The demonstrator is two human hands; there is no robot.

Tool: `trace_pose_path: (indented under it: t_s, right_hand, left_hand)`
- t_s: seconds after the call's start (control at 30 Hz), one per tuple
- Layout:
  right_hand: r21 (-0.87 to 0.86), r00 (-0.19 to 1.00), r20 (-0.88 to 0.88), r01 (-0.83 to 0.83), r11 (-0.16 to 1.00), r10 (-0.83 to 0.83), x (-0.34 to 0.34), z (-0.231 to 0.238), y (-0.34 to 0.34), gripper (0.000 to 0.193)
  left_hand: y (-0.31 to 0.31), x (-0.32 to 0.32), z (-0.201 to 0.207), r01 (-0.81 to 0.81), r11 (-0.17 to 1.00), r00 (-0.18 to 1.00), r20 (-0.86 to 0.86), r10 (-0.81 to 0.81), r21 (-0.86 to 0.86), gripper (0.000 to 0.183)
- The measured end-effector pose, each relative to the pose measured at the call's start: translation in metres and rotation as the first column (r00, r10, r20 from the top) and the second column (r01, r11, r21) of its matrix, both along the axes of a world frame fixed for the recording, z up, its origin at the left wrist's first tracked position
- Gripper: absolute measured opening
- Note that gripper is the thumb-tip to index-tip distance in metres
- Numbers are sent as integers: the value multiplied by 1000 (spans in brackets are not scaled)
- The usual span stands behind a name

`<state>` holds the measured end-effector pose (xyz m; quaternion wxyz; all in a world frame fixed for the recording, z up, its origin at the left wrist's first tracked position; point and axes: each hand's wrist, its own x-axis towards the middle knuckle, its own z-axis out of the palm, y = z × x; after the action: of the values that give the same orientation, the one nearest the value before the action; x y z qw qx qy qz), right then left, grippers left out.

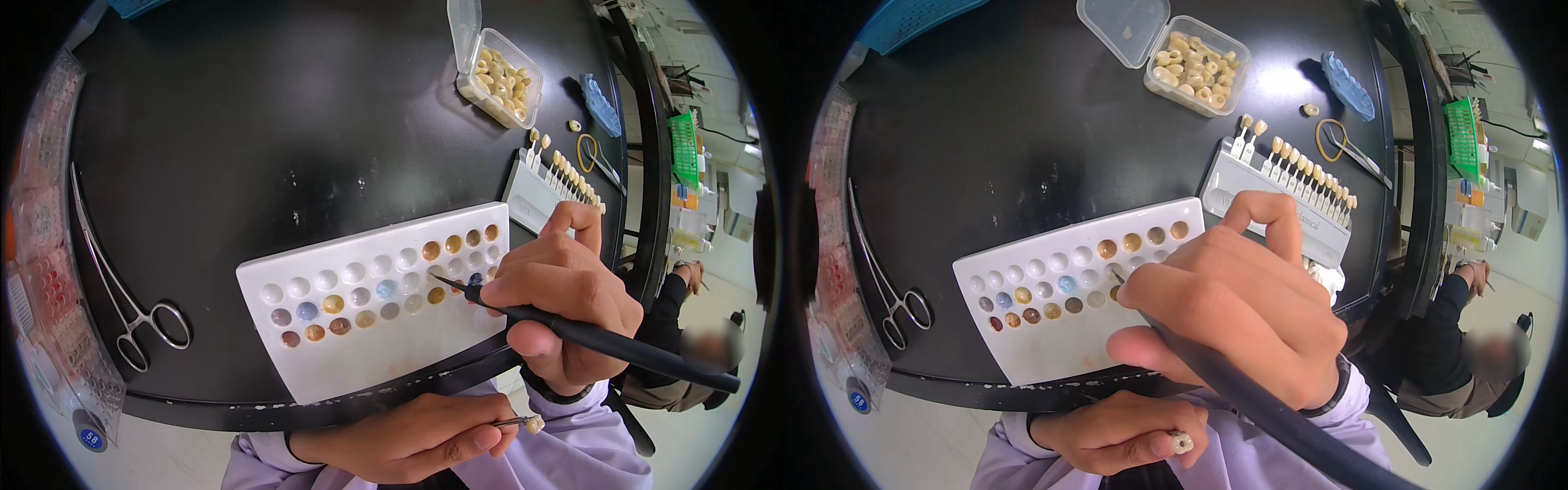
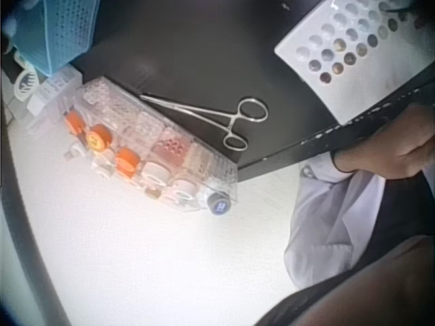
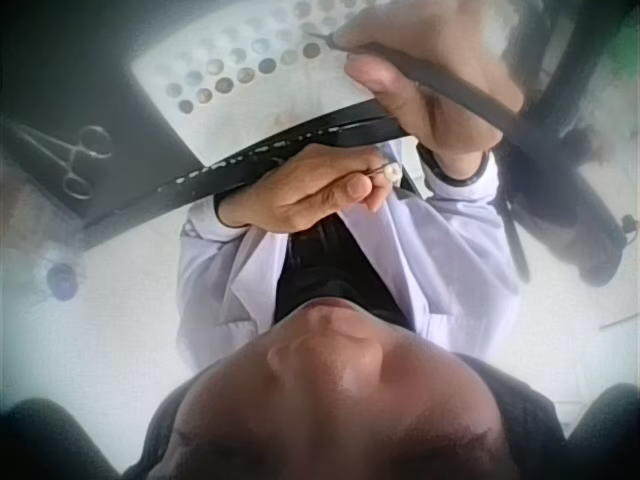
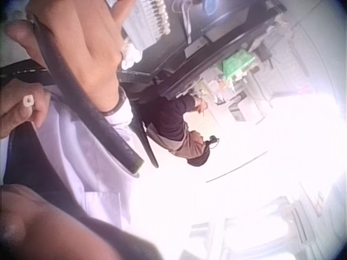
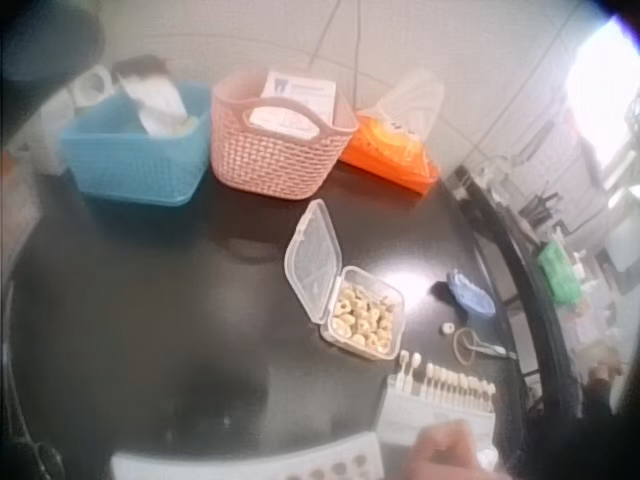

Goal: The person uses a fine brush to apply color pigments from a palette onto a small dental crown held with tweezers. They repeatedly dip the brush into different wells on the palette and carefully paint the crown, occasionally comparing it to a shade guide.

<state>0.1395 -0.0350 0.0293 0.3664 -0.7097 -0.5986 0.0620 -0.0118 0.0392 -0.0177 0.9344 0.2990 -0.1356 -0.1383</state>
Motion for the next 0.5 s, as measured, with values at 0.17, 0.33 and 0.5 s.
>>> trace_pose_path:
  t_s: [0.17, 0.33, 0.5]
  right_hand:
    - [91, 973, -206, 125, 988, -104, -1, -7, -11, 36]
    - [180, 687, -694, 456, 871, -216, -12, -13, -33, 32]
    - [142, 371, -920, 623, 769, -131, -33, -17, -46, 30]
  left_hand:
    - [-3, -2, -1, -6, 1000, 1000, -28, 6, 8, 37]
    - [-6, -6, 2, -102, 994, 985, -141, 97, -30, 39]
    - [-18, -6, 9, -267, 955, 903, -381, 199, -132, 39]
